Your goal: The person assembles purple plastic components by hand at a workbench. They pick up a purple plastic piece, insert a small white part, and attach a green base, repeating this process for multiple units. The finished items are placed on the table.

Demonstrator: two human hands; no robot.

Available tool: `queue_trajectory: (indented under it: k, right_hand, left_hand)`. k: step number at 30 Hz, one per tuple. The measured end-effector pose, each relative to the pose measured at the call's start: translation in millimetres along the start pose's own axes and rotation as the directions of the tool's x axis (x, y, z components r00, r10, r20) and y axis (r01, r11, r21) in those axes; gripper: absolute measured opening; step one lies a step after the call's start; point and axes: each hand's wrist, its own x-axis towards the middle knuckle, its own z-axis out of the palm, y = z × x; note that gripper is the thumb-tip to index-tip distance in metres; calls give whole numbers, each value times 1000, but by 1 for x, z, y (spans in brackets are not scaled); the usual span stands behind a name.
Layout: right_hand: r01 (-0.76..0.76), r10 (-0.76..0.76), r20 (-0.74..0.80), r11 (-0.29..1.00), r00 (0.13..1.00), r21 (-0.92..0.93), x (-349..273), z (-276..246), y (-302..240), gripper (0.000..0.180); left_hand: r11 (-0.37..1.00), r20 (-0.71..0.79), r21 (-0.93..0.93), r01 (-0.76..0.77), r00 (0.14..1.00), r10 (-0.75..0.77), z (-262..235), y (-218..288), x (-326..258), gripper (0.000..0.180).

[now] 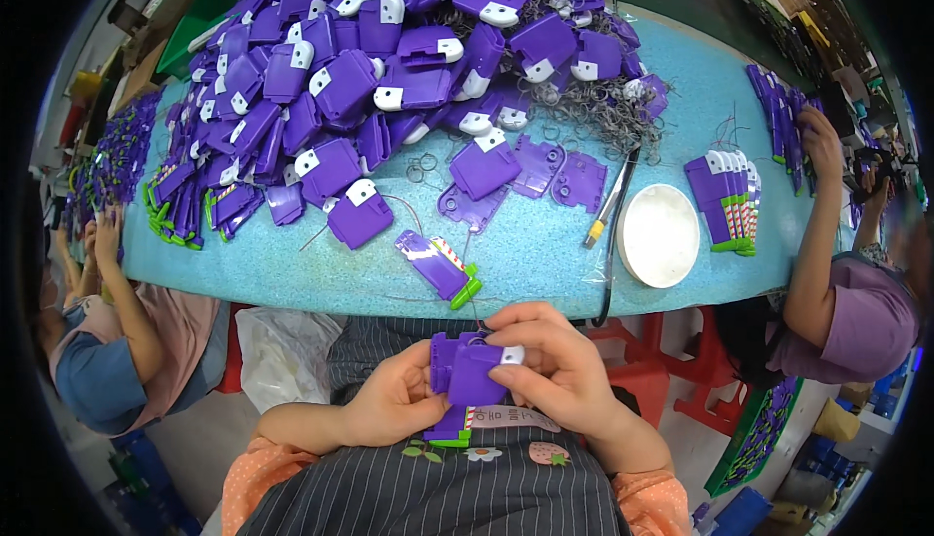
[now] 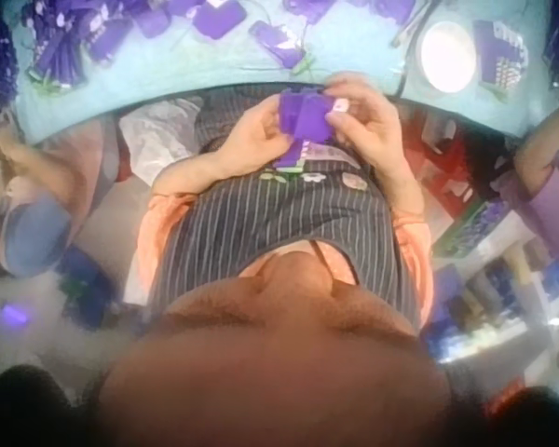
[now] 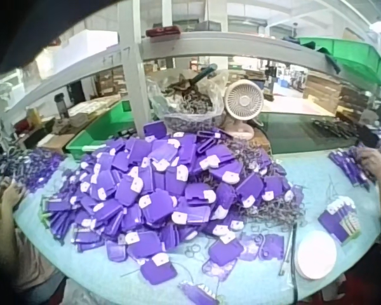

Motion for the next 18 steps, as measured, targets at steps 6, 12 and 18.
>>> queue_trajectory:
  k: [6,12,18]
  right_hand:
    - [-168,166,37,984,985,66,12,6,19,25]
    - [-69,68,-36,997,997,-24,9,14,22,34]
    - [-5,55,-245,980,968,199,4,21,21,43]
  left_hand:
    - [997,22,32,73,997,-74,2,8,0,53]
    - [986,-24,165,-4,1000,8,4,5,2,29]
    - [803,-27,563,-194,967,252,6,19,5,25]
